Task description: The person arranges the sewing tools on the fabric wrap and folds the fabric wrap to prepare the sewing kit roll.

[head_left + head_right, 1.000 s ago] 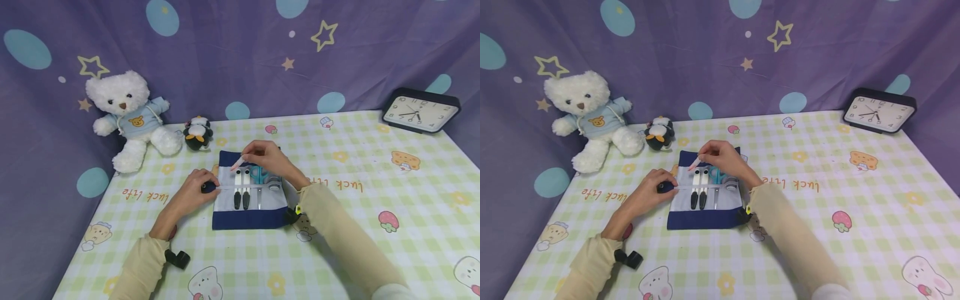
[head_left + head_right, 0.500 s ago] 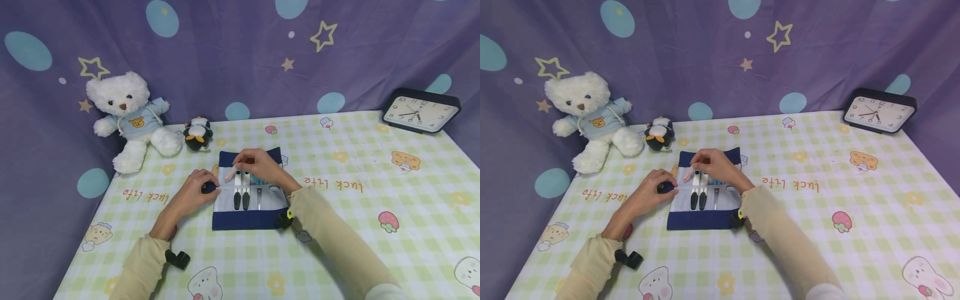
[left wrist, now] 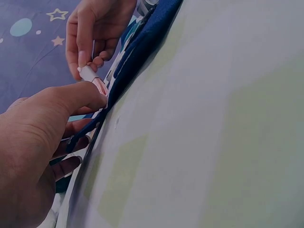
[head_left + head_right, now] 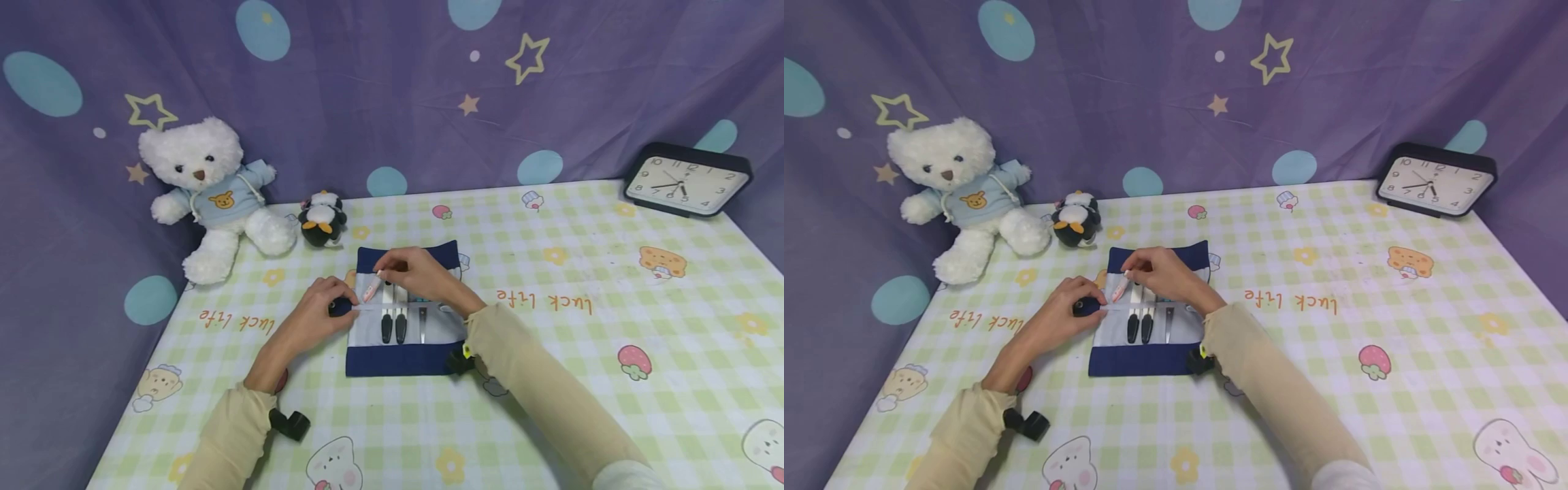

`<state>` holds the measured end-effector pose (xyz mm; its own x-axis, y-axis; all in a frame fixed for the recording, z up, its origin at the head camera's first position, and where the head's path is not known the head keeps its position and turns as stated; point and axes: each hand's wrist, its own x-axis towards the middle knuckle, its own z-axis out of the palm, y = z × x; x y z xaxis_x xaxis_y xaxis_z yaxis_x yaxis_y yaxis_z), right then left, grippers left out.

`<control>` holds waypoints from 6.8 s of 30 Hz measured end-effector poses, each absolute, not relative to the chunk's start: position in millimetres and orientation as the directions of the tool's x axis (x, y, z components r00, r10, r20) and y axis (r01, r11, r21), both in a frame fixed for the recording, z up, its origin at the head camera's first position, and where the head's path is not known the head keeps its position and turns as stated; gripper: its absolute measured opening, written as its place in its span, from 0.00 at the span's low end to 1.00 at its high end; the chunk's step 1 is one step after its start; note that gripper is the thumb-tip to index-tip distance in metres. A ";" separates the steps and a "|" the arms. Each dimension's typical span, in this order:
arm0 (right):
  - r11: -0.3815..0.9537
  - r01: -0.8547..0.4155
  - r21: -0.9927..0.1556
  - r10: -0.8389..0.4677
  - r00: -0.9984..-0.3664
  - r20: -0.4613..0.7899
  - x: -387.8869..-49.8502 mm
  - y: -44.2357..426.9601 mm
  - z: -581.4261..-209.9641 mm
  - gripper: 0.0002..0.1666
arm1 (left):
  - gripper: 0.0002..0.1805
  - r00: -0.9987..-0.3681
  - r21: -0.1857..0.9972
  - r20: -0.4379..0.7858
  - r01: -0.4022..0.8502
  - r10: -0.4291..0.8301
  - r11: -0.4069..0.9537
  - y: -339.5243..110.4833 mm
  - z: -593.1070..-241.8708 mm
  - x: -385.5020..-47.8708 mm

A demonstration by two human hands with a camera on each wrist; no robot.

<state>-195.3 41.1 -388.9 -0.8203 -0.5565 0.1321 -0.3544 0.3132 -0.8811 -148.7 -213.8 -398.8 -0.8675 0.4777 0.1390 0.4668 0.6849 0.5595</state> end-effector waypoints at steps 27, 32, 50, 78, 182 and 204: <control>0.326 -0.479 -0.815 -0.590 -0.777 0.220 -196.0 30.8 -389.4 0.12 | 0.06 -0.802 0.456 0.260 0.593 0.538 0.664 -214.7 -398.9 -150.2; 0.358 -0.572 -0.738 -0.606 -0.743 0.282 -197.2 28.7 -389.5 0.12 | 0.07 -0.785 0.446 0.289 0.617 0.548 0.649 -214.3 -398.9 -150.9; 0.374 -0.578 -0.725 -0.641 -0.726 0.248 -198.7 25.4 -390.4 0.12 | 0.05 -0.770 0.439 0.309 0.636 0.558 0.635 -214.7 -400.0 -151.0; 0.412 -0.524 -0.746 -0.576 -0.784 0.232 -199.7 16.6 -397.0 0.09 | 0.05 -0.826 0.502 0.233 0.555 0.514 0.664 -214.7 -397.6 -148.3; 0.404 -0.675 -0.617 -0.702 -0.661 0.263 -198.6 12.9 -399.9 0.11 | 0.04 -0.856 0.581 0.134 0.476 0.499 0.661 -217.6 -397.2 -144.7; 0.421 -0.554 -0.718 -0.484 -0.807 0.339 -219.6 81.3 -388.9 0.13 | 0.06 -0.848 0.459 0.157 0.517 0.507 0.723 -214.2 -390.7 -142.3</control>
<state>-219.6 81.3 -388.9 -0.8067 -0.4840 0.3390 -0.5542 0.4205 -0.7183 -142.3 -214.2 -390.7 -0.8479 0.5065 0.1568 0.5167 0.7228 0.4589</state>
